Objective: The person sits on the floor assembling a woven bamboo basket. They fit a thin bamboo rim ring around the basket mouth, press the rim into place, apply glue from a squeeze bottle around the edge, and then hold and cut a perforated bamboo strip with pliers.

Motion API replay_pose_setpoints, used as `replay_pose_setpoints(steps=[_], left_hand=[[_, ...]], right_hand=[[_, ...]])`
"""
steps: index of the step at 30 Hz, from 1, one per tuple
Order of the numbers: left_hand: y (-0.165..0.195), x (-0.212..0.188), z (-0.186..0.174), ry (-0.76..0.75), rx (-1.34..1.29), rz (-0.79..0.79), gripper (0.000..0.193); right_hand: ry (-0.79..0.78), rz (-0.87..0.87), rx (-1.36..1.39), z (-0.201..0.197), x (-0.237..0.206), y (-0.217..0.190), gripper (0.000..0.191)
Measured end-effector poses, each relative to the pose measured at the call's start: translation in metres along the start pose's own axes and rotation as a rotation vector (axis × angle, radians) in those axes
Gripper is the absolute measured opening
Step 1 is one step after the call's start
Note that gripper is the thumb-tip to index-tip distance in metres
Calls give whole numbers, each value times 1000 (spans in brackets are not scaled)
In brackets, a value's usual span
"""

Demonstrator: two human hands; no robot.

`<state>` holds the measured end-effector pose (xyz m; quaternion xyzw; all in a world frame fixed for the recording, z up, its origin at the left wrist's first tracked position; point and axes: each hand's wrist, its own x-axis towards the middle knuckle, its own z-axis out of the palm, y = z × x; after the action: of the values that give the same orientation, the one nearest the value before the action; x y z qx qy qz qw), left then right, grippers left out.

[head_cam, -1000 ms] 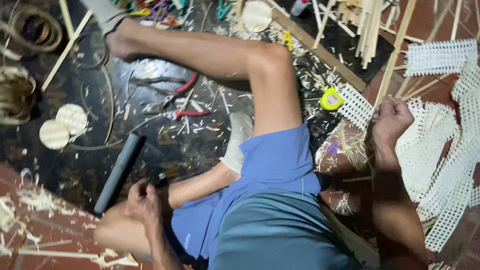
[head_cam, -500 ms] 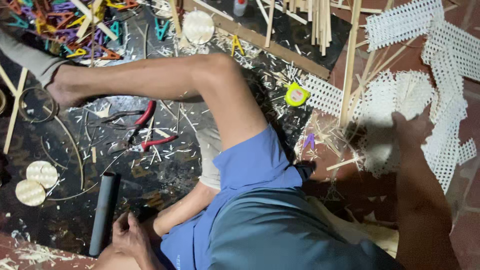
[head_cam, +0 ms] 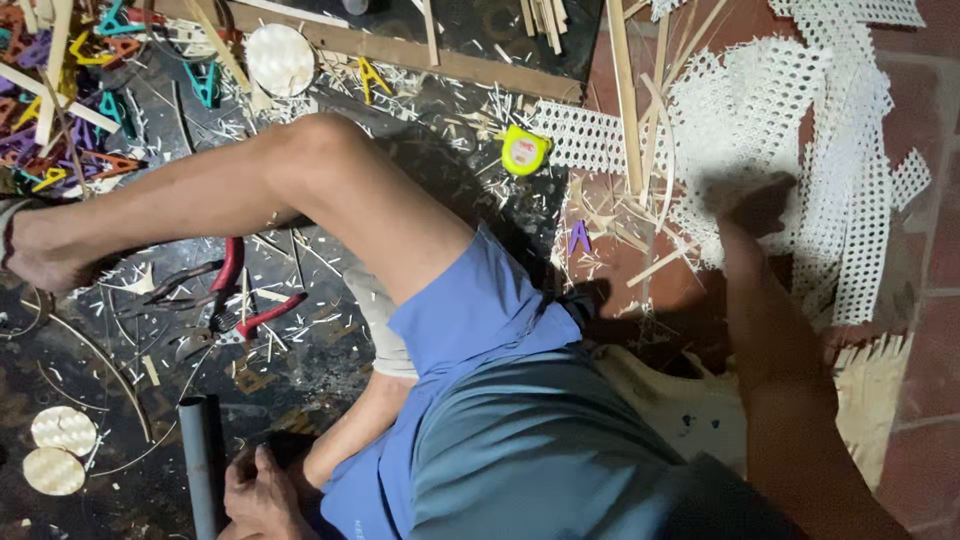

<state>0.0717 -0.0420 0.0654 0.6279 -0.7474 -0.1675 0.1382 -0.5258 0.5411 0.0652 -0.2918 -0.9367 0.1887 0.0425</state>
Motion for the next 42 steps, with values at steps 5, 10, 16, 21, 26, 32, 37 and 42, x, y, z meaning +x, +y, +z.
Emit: replay_pose_setpoints(steps=[5,10,16,21,26,32,37,42], left_hand=[[22,-7,2,-11,-121,-56,27],[93,-2,-6,-206,-774,-412,29],[194,-11,16,-1095,-1221,-55,32],[192,-47,6,-995,-1307,-190,34],[157,-37,-13,-509,-1705,-554,43],[167,-13,-17,-322,-1970,-493,48],[183,8,-29,-275,-2104,-360,42],[191,21,-45,-236,-2182,-318,38]], right_hand=[[236,-544,46,-40,-10,-25,28],[-434,-796,981,-89,-84,-164,27],[-1400,-972,638,-57,-313,-306,40],[-1694,-1168,618,-31,-409,-306,32],[-994,-915,803,34,-297,-328,14],[-538,-1578,-123,151,-273,-336,43],[-534,-1503,-272,169,-295,-347,52],[-500,-1608,-313,165,-291,-362,89]])
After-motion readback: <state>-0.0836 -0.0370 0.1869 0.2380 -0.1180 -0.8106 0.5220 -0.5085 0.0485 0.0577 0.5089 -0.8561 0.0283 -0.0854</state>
